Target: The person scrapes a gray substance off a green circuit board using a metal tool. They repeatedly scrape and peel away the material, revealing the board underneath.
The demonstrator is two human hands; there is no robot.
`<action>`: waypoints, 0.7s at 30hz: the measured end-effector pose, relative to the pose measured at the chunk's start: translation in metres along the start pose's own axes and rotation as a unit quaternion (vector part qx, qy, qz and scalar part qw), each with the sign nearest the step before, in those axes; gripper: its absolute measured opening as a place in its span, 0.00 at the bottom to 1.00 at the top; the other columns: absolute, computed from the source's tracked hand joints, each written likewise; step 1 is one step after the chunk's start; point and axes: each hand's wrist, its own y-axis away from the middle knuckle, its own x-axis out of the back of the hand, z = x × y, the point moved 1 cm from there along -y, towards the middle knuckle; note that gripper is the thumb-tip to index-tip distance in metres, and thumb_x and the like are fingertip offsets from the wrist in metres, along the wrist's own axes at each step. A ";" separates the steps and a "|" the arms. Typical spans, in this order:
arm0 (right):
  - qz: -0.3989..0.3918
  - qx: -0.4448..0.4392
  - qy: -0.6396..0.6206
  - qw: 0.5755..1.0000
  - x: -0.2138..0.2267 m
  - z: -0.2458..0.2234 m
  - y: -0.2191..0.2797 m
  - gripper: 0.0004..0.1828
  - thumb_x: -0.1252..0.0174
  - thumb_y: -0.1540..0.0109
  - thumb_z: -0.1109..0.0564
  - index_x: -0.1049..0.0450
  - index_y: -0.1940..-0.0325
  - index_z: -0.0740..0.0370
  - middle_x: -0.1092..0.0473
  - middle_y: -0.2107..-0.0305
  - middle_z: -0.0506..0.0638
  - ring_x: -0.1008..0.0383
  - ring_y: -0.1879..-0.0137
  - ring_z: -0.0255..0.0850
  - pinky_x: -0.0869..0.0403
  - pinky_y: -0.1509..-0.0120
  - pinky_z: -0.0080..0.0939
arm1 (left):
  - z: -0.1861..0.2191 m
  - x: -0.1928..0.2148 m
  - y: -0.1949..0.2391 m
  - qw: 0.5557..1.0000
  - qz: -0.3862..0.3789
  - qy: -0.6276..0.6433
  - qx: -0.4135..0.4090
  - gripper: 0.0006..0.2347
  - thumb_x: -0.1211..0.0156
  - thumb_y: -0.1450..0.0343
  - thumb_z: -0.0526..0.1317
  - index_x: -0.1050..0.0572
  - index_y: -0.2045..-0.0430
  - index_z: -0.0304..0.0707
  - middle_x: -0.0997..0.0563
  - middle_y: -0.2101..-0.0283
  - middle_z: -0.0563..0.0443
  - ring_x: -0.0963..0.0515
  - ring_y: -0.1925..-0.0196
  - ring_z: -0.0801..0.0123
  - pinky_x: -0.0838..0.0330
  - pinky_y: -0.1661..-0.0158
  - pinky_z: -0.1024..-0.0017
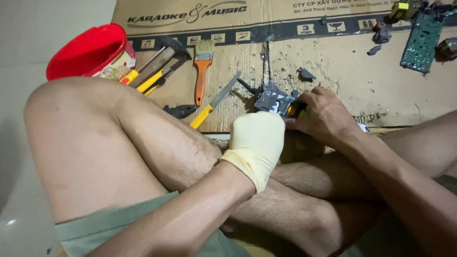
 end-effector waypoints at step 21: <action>0.023 0.015 -0.039 0.999 -0.009 0.011 -0.003 0.39 0.31 0.49 0.26 0.24 0.46 0.54 0.31 0.54 0.57 0.31 0.40 0.54 0.25 0.39 0.52 | 0.007 0.045 0.008 0.975 -0.175 0.066 0.119 0.12 0.57 0.25 0.40 0.20 0.63 0.44 0.16 0.71 0.47 0.14 0.64 0.52 0.20 0.66 0.53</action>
